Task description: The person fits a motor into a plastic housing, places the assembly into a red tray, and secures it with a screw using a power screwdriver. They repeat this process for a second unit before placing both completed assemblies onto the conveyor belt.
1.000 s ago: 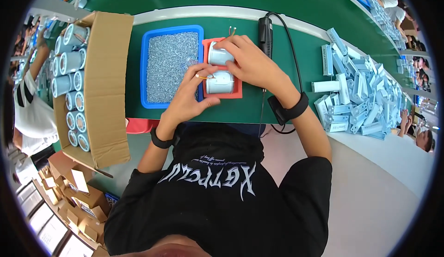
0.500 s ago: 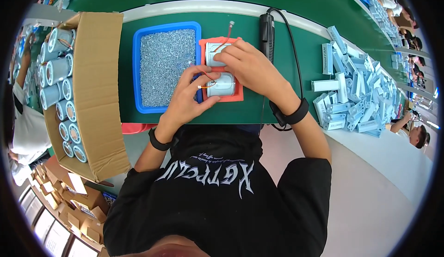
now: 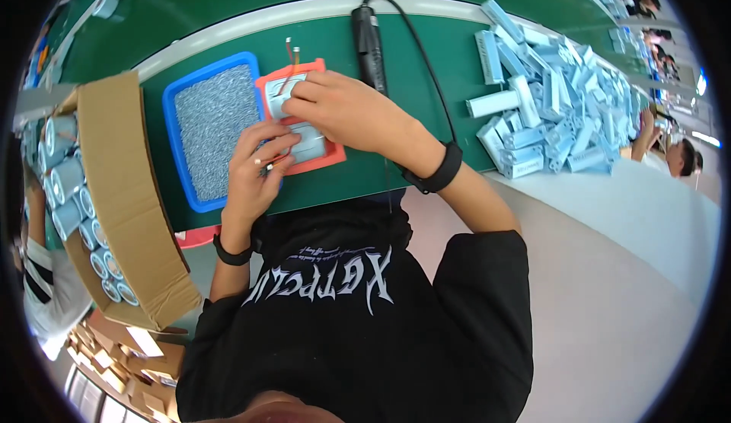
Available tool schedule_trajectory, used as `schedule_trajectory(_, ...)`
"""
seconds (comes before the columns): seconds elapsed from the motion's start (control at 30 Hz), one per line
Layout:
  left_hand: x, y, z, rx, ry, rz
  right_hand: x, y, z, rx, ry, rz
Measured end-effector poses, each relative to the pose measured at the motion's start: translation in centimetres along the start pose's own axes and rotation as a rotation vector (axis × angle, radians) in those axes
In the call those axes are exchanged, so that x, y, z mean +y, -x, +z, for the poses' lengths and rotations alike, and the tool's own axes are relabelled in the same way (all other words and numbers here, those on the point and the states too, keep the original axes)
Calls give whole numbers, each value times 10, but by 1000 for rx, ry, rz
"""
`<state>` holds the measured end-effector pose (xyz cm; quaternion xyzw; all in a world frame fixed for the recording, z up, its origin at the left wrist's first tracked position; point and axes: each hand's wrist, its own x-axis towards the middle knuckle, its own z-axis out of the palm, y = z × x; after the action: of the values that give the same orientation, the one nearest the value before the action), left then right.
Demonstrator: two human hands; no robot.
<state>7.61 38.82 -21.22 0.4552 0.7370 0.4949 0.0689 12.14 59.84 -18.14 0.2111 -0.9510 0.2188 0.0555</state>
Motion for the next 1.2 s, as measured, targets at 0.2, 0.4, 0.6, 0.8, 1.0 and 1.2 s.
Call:
schedule_trajectory(0.2,5,-7,-3,-11,-22,12,10,90,-72,176,275,687)
schedule_trajectory(0.4,15,-12,-2,-38,144,-95,32,180,-56,-6,336,1103)
schedule_trajectory(0.6,16,-11,1,15,251,-137,36,175,-52,-150,397,1200)
schedule_trajectory(0.8,16,-12,0,27,246,-107,1,138,-89,485,102,685)
schedule_trajectory(1.0,20,-15,-3,3,251,-122,8,127,-64,705,-858,606)
schedule_trajectory(1.2,18,-13,10,73,284,-89,-17,74,-35,612,-1116,318)
